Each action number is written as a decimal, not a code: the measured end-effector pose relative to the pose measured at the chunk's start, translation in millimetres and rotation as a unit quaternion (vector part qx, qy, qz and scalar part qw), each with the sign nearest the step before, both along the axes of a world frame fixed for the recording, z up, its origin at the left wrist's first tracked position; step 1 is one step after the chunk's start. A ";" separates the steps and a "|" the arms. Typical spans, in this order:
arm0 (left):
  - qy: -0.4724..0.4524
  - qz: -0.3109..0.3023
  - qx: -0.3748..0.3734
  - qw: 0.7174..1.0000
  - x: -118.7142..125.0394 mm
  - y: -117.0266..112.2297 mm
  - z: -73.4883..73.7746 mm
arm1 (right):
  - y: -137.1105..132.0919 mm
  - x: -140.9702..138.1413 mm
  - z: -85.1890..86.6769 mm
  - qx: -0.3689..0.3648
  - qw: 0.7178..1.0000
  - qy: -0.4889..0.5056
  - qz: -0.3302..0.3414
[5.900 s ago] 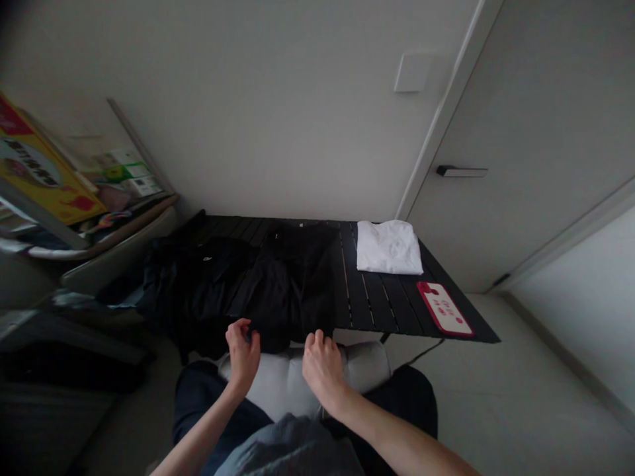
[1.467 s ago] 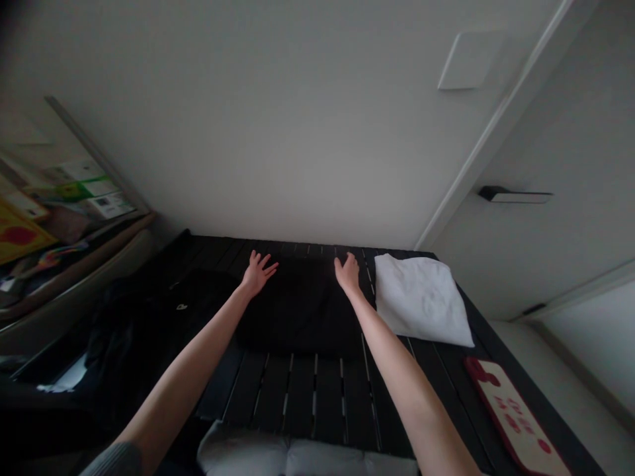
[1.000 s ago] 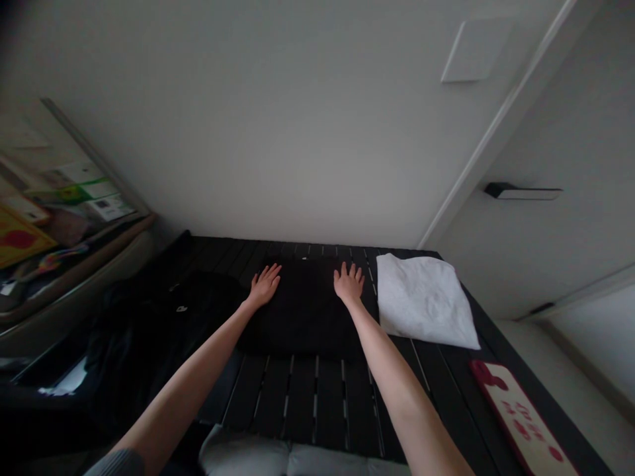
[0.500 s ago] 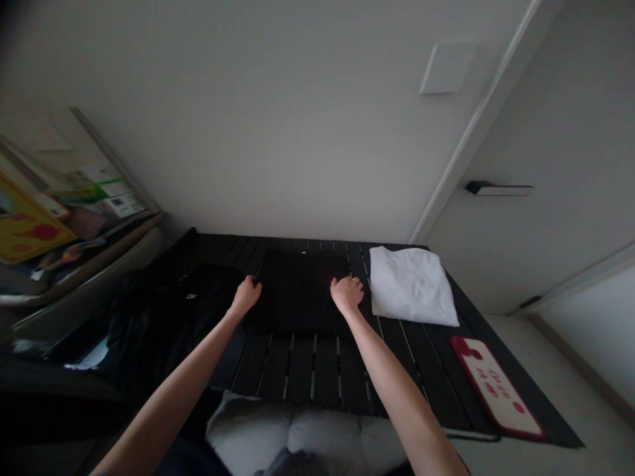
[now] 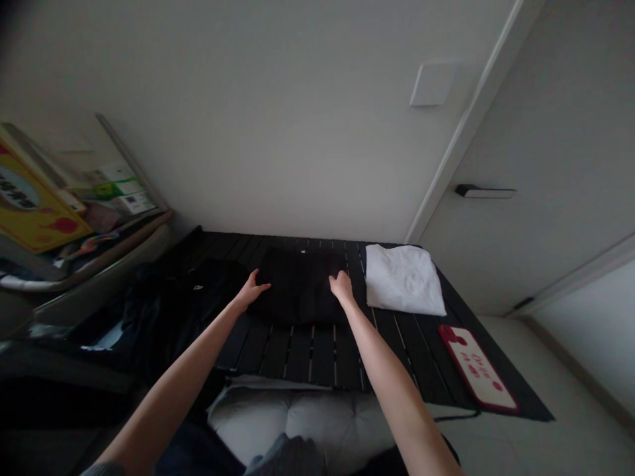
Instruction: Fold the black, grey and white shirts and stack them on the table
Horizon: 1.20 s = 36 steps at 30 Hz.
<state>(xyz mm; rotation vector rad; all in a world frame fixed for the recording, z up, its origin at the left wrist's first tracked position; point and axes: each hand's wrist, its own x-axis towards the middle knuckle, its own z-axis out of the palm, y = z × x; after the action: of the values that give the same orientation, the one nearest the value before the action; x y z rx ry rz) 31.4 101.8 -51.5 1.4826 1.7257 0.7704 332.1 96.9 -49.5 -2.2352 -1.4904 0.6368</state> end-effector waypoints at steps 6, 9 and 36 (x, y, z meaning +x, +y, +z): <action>-0.125 -0.099 0.124 0.979 36.1 -26.3 15.5 | -17.5 13.2 25.1 0.048 0.998 -0.033 0.006; -0.059 -0.122 0.170 0.976 65.1 -37.7 22.9 | -32.3 28.3 42.4 0.076 0.993 -0.095 0.005; -0.045 -0.318 0.048 0.946 224.2 -45.8 16.6 | -67.1 134.6 48.0 0.198 0.924 -0.297 -0.138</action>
<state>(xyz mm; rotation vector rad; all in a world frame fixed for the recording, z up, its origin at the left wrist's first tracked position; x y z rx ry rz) 255.6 56.1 -35.0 1.8900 1.0435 0.5617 466.8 29.8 -1.5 -2.3329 -1.3404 -0.4388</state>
